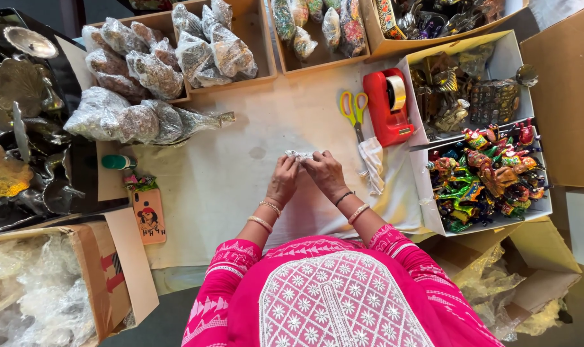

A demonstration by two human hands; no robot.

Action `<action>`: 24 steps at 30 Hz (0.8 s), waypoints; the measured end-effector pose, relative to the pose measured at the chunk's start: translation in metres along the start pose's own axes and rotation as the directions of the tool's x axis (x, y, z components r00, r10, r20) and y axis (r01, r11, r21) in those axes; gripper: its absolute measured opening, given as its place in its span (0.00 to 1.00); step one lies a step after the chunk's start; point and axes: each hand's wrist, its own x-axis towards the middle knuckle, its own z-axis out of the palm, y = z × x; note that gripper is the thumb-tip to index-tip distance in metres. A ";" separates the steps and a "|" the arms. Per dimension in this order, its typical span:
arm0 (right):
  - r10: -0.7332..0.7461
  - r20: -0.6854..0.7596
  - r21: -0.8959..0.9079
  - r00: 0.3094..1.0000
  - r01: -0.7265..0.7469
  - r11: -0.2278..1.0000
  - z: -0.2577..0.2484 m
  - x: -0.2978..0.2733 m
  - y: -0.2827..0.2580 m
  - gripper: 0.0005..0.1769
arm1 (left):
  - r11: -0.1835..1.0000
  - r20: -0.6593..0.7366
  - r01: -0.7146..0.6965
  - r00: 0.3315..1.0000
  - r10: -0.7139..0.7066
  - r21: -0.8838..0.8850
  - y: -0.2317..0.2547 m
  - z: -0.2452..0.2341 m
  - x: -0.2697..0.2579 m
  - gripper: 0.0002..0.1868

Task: The person wraps a silver decorative item in bubble wrap, secures it with tape, and places it in a box. They then repeat the process with a smaller decorative item.

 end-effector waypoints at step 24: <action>0.473 0.039 0.684 0.880 -0.369 0.630 -0.018 -0.011 0.052 0.16 | 0.927 -0.094 0.336 0.931 -0.354 -0.165 0.010 0.007 0.011 0.06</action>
